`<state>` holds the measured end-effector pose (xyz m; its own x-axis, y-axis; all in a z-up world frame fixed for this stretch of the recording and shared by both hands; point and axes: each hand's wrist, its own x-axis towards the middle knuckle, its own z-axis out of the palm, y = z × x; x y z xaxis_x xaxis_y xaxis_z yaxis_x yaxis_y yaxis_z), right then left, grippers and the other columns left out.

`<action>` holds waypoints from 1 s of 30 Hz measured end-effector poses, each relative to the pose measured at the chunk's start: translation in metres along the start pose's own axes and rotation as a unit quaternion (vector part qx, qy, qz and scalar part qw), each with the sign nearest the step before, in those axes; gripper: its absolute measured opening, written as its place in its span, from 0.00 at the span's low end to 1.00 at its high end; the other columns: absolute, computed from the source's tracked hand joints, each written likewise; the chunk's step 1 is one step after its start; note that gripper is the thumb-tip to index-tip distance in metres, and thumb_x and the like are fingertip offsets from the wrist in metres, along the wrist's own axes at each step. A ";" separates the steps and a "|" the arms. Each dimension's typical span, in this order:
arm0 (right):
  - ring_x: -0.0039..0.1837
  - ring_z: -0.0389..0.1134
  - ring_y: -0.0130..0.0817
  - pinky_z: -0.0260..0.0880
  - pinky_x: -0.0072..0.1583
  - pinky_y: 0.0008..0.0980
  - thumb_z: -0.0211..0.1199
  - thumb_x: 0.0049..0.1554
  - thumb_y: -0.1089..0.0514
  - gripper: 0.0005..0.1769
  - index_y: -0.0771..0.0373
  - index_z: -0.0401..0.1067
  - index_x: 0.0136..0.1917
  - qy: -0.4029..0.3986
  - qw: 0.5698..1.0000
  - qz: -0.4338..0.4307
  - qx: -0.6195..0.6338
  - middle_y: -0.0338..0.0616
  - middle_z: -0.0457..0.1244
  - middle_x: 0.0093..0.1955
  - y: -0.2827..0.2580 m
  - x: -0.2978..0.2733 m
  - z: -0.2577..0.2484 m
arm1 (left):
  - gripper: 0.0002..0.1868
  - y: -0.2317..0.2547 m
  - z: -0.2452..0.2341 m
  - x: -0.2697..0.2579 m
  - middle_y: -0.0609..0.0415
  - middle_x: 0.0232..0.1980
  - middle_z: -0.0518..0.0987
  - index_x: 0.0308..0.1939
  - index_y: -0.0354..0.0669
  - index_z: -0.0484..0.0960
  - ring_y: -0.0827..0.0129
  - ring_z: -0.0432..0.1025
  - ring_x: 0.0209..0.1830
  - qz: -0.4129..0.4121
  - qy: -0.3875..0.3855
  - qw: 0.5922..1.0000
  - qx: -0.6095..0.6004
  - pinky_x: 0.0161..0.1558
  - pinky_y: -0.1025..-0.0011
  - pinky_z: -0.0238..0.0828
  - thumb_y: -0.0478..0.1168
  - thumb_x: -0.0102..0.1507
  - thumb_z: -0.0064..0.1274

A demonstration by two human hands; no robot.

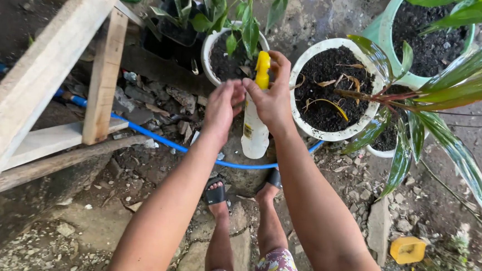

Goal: Watering and spraying various potted plants in an outdoor garden area.

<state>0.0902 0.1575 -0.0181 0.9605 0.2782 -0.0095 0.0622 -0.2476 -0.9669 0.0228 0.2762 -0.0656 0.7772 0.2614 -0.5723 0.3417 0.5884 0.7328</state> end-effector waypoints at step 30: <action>0.46 0.64 0.24 0.69 0.48 0.28 0.72 0.56 0.43 0.29 0.66 0.70 0.59 -0.117 0.977 0.158 -0.078 0.37 0.66 0.43 0.046 0.011 0.044 | 0.36 -0.100 0.009 -0.010 0.31 0.51 0.82 0.57 0.32 0.77 0.41 0.78 0.51 0.032 0.204 0.973 0.100 0.51 0.53 0.72 0.60 0.73 0.24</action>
<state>0.0920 0.1904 -0.0738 0.8508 0.3660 -0.3771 -0.1691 -0.4887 -0.8559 -0.0143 0.2076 -0.1304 0.5406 0.5985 -0.5912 0.4271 0.4102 0.8058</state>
